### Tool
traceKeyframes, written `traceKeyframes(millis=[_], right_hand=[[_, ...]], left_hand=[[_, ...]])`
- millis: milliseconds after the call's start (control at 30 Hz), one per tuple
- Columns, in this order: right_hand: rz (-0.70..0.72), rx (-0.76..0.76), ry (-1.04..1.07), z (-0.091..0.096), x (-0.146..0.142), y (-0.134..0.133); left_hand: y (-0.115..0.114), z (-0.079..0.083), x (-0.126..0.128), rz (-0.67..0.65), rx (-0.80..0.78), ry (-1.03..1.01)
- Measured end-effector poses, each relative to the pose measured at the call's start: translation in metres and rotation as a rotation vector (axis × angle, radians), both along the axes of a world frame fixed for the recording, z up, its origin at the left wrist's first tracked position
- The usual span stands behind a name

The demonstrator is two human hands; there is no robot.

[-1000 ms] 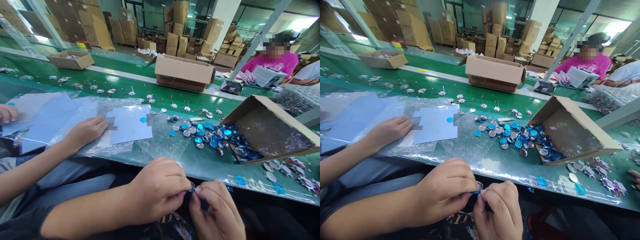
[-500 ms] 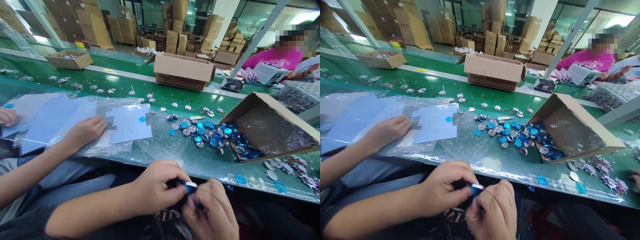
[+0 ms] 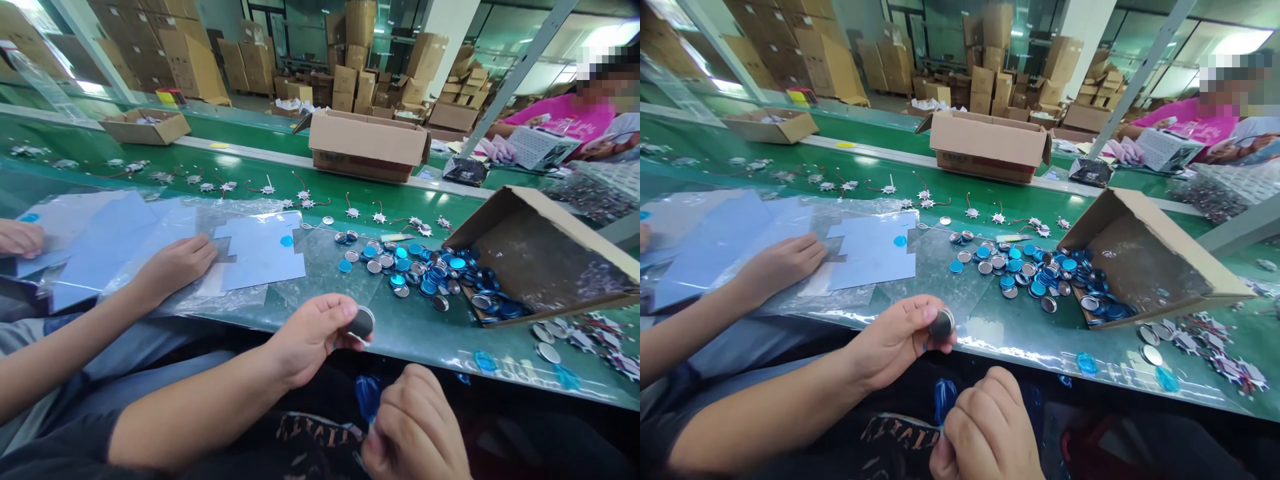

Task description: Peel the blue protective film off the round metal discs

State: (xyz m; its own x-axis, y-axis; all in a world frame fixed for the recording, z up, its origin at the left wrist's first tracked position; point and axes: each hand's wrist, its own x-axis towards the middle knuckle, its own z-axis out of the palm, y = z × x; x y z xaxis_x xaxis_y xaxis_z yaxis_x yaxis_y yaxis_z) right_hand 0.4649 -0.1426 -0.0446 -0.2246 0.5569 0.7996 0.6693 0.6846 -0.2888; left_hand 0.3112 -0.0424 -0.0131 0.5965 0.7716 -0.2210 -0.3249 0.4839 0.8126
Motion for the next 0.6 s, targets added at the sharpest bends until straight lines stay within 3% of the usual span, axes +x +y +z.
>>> traceKeyframes(millis=[133, 267, 333, 500, 600], right_hand=[[-0.089, -0.105, -0.071, -0.001, 0.014, 0.002], [-0.213, -0.056, 0.095, 0.008, 0.019, 0.003], [-0.258, -0.027, 0.05, 0.01, 0.014, 0.004], [-0.353, 0.064, -0.03, 0.006, 0.01, 0.006], [-0.469, 0.055, -0.066, -0.003, 0.038, -0.002]], left_hand=[[0.003, -0.002, -0.005, 0.032, 0.005, 0.013], [-0.003, -0.007, -0.005, -0.08, 0.284, 0.041], [-0.007, -0.01, -0.002, -0.176, 0.383, 0.04], [-0.014, -0.017, 0.005, -0.279, 0.291, 0.019], [-0.007, -0.017, 0.002, -0.317, 0.34, 0.092]])
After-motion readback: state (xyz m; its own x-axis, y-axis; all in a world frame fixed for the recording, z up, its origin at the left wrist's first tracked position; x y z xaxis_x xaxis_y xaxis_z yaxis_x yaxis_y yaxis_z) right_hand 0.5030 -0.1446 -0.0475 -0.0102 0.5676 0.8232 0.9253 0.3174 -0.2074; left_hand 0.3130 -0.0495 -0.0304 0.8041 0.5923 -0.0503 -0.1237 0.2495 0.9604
